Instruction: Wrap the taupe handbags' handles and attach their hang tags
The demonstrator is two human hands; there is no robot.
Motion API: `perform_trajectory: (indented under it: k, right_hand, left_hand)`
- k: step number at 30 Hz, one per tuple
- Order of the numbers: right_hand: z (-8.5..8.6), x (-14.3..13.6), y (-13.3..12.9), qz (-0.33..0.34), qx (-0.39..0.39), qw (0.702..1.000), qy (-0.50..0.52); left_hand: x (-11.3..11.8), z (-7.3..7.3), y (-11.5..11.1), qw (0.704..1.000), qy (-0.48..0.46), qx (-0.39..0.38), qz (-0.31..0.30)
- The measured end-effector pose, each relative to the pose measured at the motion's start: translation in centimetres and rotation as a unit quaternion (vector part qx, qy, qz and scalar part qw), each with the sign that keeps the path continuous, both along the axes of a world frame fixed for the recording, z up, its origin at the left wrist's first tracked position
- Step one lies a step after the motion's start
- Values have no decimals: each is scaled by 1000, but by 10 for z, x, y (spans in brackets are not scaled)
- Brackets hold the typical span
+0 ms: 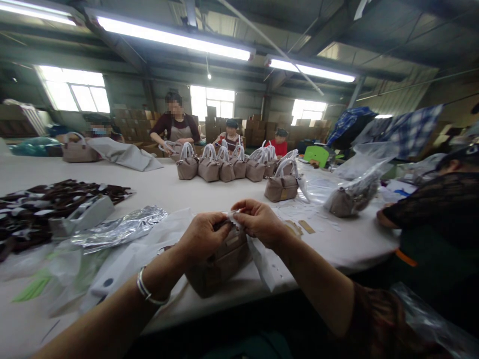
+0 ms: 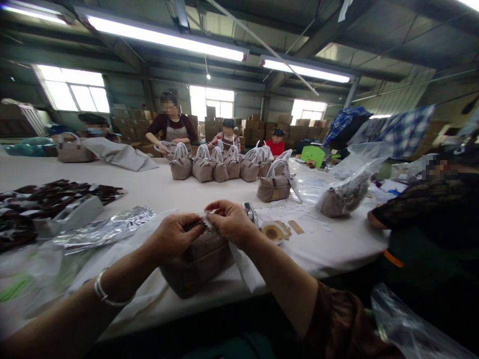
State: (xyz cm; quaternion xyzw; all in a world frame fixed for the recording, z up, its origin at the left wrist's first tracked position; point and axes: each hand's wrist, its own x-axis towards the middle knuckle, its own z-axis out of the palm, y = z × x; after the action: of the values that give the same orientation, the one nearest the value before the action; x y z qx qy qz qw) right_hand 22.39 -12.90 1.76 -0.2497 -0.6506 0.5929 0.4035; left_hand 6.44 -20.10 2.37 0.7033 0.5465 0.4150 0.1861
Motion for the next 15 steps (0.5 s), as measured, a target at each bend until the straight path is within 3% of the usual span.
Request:
perform_trajectory:
  k: [6, 11, 15]
  right_hand:
    - [5, 8, 1, -74, 221, 969, -83]
    - [17, 12, 0, -152, 391, 891, -173]
    - [28, 2, 7, -113, 405, 879, -227]
  left_hand:
    - [-1, 2, 0, 1000, 22, -1, -1]
    - [-5, -2, 4, 999, 39, 9, 6]
    - [-5, -7, 9, 996, 85, 8, -22]
